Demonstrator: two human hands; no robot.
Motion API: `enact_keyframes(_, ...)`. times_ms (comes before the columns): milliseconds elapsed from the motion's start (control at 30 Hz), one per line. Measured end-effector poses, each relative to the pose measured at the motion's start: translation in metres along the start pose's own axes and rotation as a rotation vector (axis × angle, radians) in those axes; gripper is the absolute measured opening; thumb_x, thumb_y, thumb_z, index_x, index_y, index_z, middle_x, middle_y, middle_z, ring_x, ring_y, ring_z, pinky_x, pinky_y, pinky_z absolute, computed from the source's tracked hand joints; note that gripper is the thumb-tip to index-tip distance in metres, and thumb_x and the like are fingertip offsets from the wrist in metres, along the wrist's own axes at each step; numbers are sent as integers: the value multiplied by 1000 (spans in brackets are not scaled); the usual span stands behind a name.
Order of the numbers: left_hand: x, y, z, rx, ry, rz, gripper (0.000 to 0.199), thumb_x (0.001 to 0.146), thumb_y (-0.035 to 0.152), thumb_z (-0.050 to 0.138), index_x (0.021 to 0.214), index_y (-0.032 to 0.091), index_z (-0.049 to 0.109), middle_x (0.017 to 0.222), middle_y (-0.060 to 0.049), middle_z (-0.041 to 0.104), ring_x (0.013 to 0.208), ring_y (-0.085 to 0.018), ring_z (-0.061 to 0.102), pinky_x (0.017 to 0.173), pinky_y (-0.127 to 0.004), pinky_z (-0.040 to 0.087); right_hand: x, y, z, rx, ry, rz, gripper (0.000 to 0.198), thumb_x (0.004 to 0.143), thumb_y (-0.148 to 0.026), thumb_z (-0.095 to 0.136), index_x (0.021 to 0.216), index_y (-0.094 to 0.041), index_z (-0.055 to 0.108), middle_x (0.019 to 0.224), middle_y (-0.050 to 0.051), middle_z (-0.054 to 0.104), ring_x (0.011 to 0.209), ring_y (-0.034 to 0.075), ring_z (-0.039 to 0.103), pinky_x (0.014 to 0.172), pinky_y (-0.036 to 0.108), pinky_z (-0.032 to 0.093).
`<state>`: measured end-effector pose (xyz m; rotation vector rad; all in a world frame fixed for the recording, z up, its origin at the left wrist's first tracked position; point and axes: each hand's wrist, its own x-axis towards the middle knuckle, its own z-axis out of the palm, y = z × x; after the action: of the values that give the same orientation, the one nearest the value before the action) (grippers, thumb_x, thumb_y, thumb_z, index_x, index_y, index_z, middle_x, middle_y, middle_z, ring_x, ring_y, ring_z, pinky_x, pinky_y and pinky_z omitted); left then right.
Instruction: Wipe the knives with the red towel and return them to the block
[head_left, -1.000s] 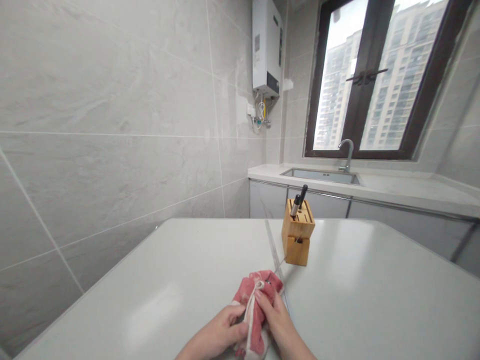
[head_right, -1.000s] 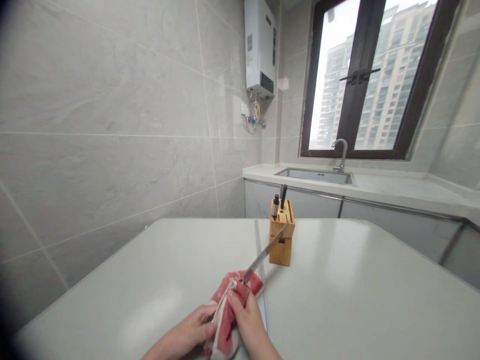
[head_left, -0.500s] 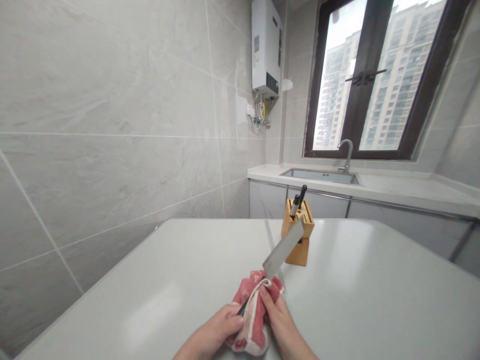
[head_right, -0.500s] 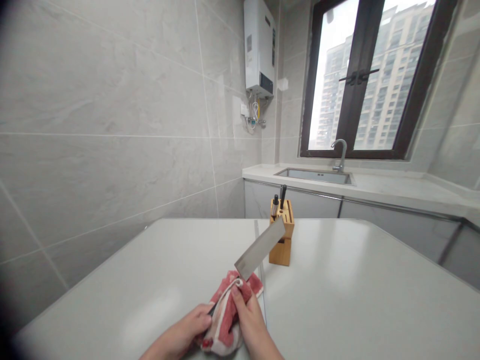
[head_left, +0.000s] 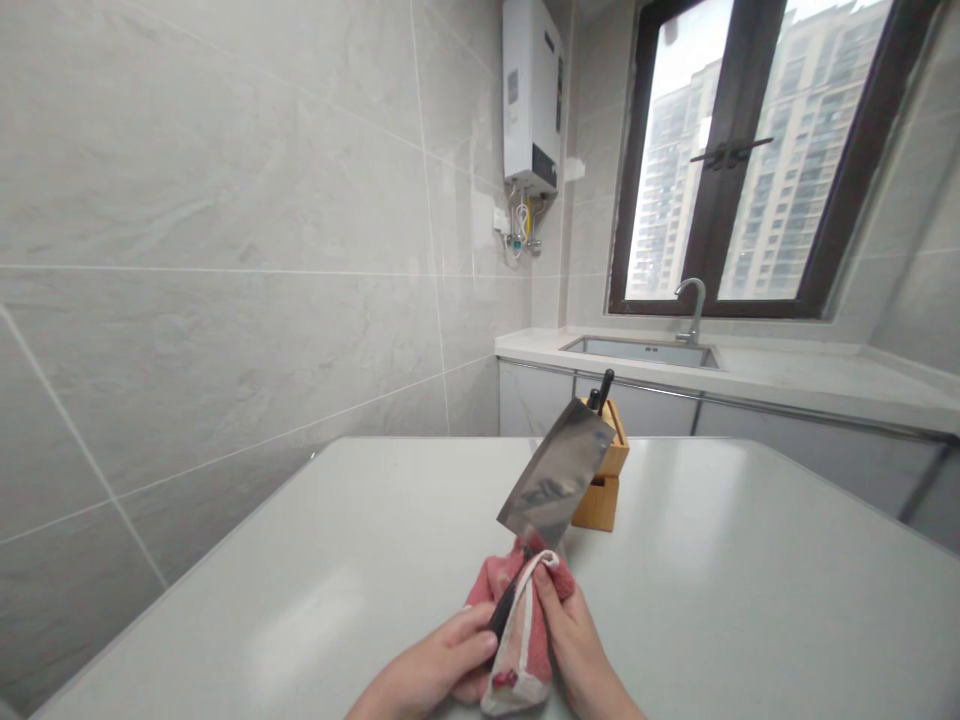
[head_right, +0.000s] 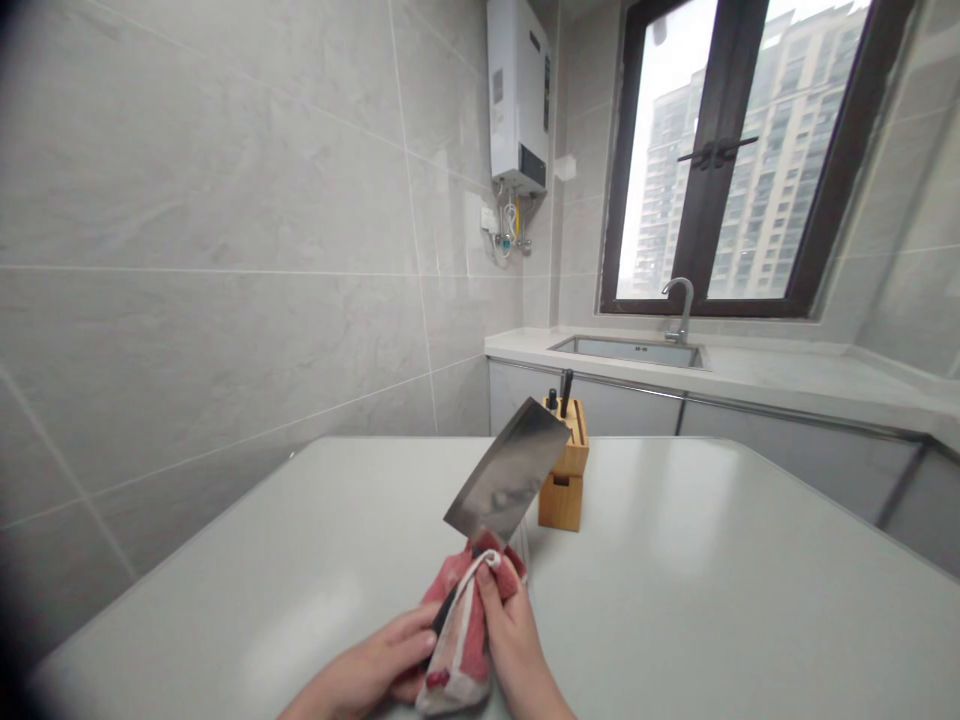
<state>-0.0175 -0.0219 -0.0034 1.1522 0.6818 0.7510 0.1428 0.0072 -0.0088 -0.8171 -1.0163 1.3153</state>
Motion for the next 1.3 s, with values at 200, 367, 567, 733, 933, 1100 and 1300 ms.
enact_keyframes(200,2,-2,2,77,-84,26,41,79,50,54,95,13,57,61,4,40,41,-3,24,41,-19,15,1,-5,0,-21,-1,-8,37,74,-49,59,95,-20,63,98,6,69,98,24,60,92,36,41)
enact_keyframes(367,5,-10,-5,154,-71,64,42,83,51,46,81,11,57,54,4,38,41,-5,29,40,-20,18,-1,-9,3,-29,17,-23,35,73,-49,59,93,-19,63,97,7,68,98,24,59,90,36,43)
enact_keyframes(567,6,-10,-6,100,-58,76,41,82,50,48,78,11,57,53,5,36,43,-6,25,42,-21,16,2,-1,-1,-75,32,-23,41,71,-48,62,100,-19,60,105,7,66,100,25,58,88,36,44)
enact_keyframes(733,6,-7,0,54,-12,88,44,82,52,46,72,10,56,53,5,34,43,-5,18,43,-21,11,3,8,-6,-99,55,-33,43,69,-48,63,101,-20,59,106,7,65,105,26,55,93,39,40)
enact_keyframes(933,6,-7,2,-29,45,69,45,82,52,46,73,9,57,53,4,36,43,-5,17,42,-21,9,-2,3,0,-133,10,0,46,67,-49,65,103,-20,59,111,8,63,110,28,52,100,43,33)
enact_keyframes(1100,4,-9,0,-78,104,33,41,80,51,51,68,11,53,54,5,33,44,-5,16,42,-20,10,-6,0,4,-121,-155,-44,48,67,-40,69,110,-24,55,119,8,59,112,26,51,99,42,35)
enact_keyframes(1300,3,-1,4,-67,103,17,46,75,57,52,65,12,50,52,6,32,42,-4,16,41,-20,10,-12,-1,8,-29,-389,-20,64,61,-34,73,118,-24,46,112,6,61,102,25,56,92,42,41)
